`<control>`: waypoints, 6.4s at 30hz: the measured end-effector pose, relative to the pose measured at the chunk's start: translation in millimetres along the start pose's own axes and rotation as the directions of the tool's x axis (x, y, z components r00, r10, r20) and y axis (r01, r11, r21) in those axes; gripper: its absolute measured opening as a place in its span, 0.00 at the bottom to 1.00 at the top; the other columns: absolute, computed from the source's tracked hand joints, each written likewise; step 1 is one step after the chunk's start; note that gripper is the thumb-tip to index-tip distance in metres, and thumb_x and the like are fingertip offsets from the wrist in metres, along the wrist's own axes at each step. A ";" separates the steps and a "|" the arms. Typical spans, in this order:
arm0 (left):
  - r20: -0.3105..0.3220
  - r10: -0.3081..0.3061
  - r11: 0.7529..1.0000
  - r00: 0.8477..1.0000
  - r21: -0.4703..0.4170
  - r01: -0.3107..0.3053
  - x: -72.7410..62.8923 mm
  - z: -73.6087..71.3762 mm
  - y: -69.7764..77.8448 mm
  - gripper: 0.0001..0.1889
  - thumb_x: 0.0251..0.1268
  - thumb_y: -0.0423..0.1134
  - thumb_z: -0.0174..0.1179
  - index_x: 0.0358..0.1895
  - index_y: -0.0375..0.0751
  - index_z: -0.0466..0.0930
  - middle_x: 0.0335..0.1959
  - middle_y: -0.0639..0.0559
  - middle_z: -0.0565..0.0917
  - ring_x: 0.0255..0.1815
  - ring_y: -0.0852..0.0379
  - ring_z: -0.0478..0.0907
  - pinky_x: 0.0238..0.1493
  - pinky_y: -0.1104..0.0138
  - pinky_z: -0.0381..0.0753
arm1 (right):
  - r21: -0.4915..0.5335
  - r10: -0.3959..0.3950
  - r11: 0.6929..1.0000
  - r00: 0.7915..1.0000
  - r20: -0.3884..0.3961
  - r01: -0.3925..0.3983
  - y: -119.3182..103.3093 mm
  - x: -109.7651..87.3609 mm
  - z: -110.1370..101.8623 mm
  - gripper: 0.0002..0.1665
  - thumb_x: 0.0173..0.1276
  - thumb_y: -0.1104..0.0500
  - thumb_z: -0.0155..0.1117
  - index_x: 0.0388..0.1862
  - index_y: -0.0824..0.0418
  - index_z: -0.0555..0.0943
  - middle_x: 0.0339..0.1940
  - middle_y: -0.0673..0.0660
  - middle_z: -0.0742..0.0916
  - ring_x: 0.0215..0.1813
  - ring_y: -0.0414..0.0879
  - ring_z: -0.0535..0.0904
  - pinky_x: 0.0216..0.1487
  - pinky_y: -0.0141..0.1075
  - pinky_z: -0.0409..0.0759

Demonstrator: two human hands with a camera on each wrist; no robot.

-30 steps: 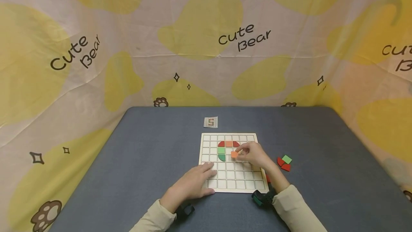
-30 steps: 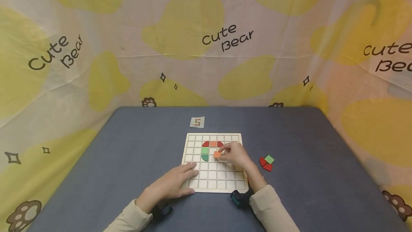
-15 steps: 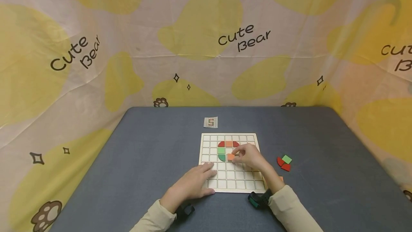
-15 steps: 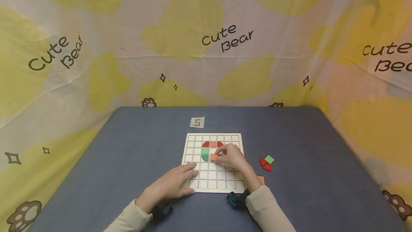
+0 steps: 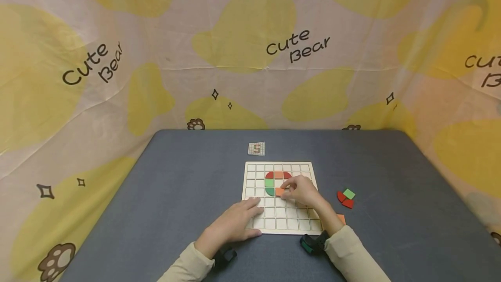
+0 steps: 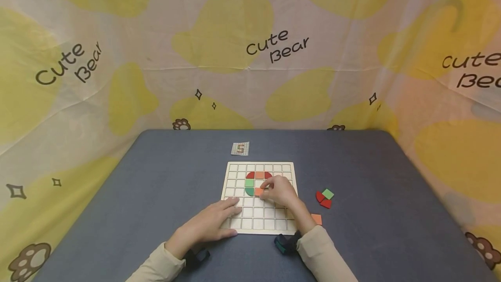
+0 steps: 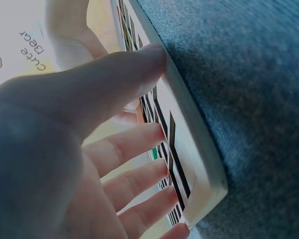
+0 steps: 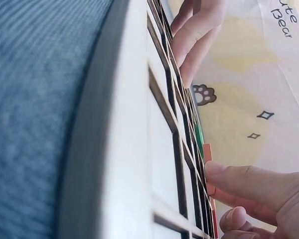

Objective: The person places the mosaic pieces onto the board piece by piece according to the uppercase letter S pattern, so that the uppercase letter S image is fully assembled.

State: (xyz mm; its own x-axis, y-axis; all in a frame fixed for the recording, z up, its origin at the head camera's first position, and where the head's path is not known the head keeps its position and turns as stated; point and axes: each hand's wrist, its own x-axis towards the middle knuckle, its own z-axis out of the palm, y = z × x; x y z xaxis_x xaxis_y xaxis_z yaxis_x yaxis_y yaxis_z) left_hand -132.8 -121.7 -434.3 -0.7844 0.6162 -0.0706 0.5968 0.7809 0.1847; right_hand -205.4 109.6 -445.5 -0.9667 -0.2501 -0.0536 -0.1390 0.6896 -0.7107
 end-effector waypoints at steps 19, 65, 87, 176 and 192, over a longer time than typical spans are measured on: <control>-0.019 0.009 1.000 1.000 0.007 -0.009 -0.3 1.2 -0.4 0.28 0.59 0.53 0.64 0.61 0.45 0.76 0.69 0.45 0.72 0.70 0.47 0.71 0.68 0.56 0.73 | -0.002 0.016 1.000 1.000 -0.022 -0.016 -1.1 -0.3 1.5 0.13 0.50 0.62 0.76 0.37 0.61 0.88 0.14 0.48 0.70 0.21 0.40 0.62 0.23 0.28 0.57; -0.019 0.003 1.000 1.000 -0.003 -0.003 -1.6 -0.3 1.9 0.29 0.58 0.52 0.65 0.61 0.44 0.75 0.70 0.45 0.71 0.71 0.47 0.70 0.68 0.56 0.73 | 0.028 -0.013 1.000 1.000 0.016 0.013 16.8 -25.2 -30.0 0.13 0.53 0.60 0.74 0.39 0.64 0.87 0.19 0.50 0.75 0.27 0.41 0.66 0.25 0.29 0.63; -0.021 0.011 1.000 1.000 0.003 -0.011 -1.0 -0.1 2.2 0.29 0.59 0.52 0.64 0.62 0.44 0.75 0.70 0.45 0.71 0.71 0.47 0.69 0.69 0.56 0.72 | 0.034 -0.105 0.994 0.993 0.055 0.104 35.3 -45.2 -53.0 0.14 0.55 0.61 0.73 0.39 0.67 0.86 0.19 0.48 0.73 0.22 0.34 0.63 0.25 0.26 0.63; -0.025 0.017 1.000 1.000 0.015 -0.016 -1.8 0.4 0.8 0.28 0.59 0.52 0.64 0.61 0.44 0.75 0.69 0.45 0.72 0.70 0.47 0.71 0.68 0.56 0.73 | 0.112 -0.200 0.977 0.955 0.221 0.179 72.3 -75.2 -77.0 0.12 0.49 0.68 0.72 0.34 0.70 0.83 0.15 0.42 0.68 0.17 0.27 0.61 0.20 0.22 0.63; -0.023 0.014 1.000 1.000 0.005 -0.014 -2.2 -0.9 1.3 0.28 0.59 0.52 0.64 0.61 0.44 0.75 0.69 0.45 0.72 0.70 0.47 0.71 0.67 0.56 0.74 | 0.062 -0.183 0.983 0.965 0.186 0.175 66.2 -71.3 -82.3 0.10 0.51 0.66 0.72 0.34 0.67 0.83 0.18 0.43 0.67 0.20 0.29 0.61 0.22 0.23 0.59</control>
State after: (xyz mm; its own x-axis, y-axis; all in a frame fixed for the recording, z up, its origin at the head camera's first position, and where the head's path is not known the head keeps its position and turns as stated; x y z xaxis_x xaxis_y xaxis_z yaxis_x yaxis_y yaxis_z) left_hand -130.4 -122.1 -433.0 -0.7794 0.6248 -0.0457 0.6087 0.7726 0.1806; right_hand -163.4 229.0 -430.9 -0.8679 -0.4940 -0.0515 -0.2923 0.5919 -0.7511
